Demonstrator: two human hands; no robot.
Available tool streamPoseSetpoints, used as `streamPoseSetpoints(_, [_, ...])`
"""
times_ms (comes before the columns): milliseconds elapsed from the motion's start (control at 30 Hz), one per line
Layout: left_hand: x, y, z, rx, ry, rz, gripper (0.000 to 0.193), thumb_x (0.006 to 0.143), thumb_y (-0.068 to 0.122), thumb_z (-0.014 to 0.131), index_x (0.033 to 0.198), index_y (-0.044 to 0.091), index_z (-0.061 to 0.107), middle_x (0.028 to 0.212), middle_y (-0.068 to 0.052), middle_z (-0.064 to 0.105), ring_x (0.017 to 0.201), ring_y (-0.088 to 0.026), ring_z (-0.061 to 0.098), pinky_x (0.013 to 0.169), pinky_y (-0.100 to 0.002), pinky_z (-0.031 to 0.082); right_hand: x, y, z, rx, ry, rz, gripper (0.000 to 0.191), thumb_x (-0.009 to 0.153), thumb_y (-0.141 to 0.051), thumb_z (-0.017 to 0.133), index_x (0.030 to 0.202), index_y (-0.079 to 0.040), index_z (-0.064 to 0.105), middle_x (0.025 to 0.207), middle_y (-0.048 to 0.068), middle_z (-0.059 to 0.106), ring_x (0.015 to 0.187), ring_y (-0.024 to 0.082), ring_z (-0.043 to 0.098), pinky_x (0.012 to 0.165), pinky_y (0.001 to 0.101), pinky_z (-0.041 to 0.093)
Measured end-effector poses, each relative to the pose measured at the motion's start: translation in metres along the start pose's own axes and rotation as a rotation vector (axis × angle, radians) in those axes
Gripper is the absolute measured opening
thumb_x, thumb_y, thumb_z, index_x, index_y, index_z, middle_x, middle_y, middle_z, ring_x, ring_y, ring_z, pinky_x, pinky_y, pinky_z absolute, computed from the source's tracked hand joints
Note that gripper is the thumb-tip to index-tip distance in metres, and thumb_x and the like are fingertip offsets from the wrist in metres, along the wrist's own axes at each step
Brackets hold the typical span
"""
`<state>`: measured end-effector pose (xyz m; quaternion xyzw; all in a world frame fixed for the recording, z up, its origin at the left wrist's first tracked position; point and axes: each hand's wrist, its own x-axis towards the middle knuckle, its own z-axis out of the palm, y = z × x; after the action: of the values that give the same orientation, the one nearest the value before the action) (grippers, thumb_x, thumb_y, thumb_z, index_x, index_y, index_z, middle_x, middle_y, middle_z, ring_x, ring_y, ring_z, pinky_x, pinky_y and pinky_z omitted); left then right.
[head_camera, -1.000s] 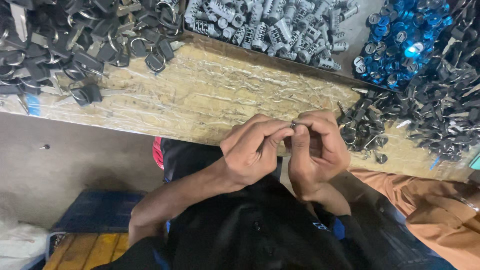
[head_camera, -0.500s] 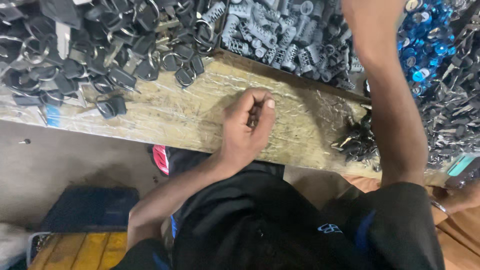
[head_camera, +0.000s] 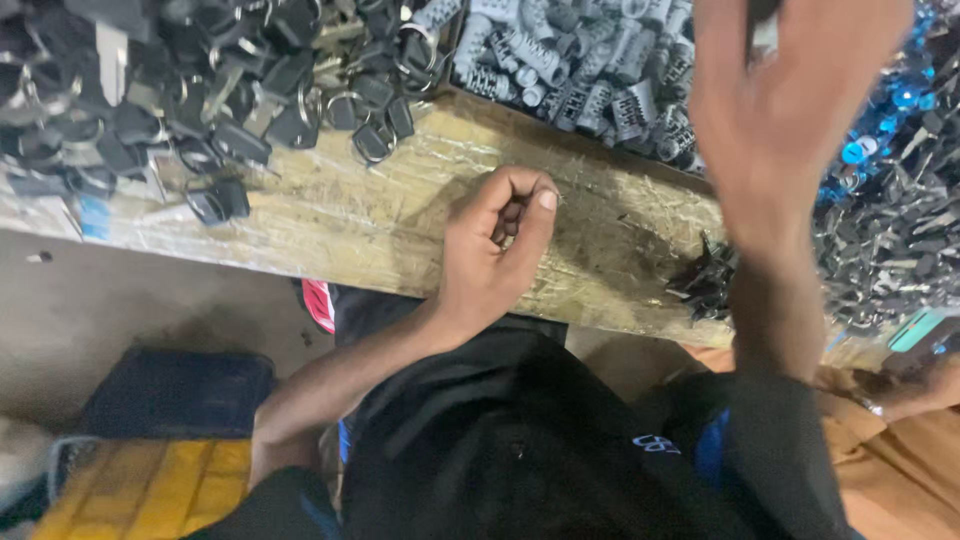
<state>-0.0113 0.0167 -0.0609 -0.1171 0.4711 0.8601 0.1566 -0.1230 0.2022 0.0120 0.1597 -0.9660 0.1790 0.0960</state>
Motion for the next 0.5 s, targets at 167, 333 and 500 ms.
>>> streamPoseSetpoints(167, [-0.015,0.005,0.015,-0.227,-0.077,-0.122,0.008,0.111,0.007,0.061,0.114,0.0,0.066,0.089,0.008,0.057,0.075,0.003,0.045,0.066,-0.018,0.036,-0.092,-0.076,-0.015,0.062,-0.004,-0.015,0.014,0.093,0.009,0.076,0.1,0.004,0.064,0.089,0.016,0.065,0.078,0.03,0.064,0.068,0.036,0.052])
streamPoseSetpoints(333, [-0.026,0.005,0.026,-0.253,-0.094,-0.177,0.014,0.111,0.009,0.062,0.118,-0.002,0.067,0.097,0.004,0.063,0.084,0.0,0.055,0.073,-0.019,0.047,-0.141,-0.085,0.006,0.094,0.157,0.131,0.017,0.102,0.01,0.075,0.111,0.003,0.064,0.095,0.014,0.067,0.079,0.029,0.067,0.07,0.0333,0.054])
streamPoseSetpoints(500, [-0.038,0.002,0.032,-0.206,-0.133,-0.173,0.012,0.113,0.008,0.062,0.114,-0.003,0.067,0.09,0.005,0.061,0.079,0.002,0.052,0.069,-0.016,0.044,-0.131,-0.1,-0.003,0.034,0.16,0.226,0.015,0.1,0.009,0.077,0.106,0.001,0.065,0.09,0.014,0.066,0.078,0.029,0.067,0.065,0.0333,0.052])
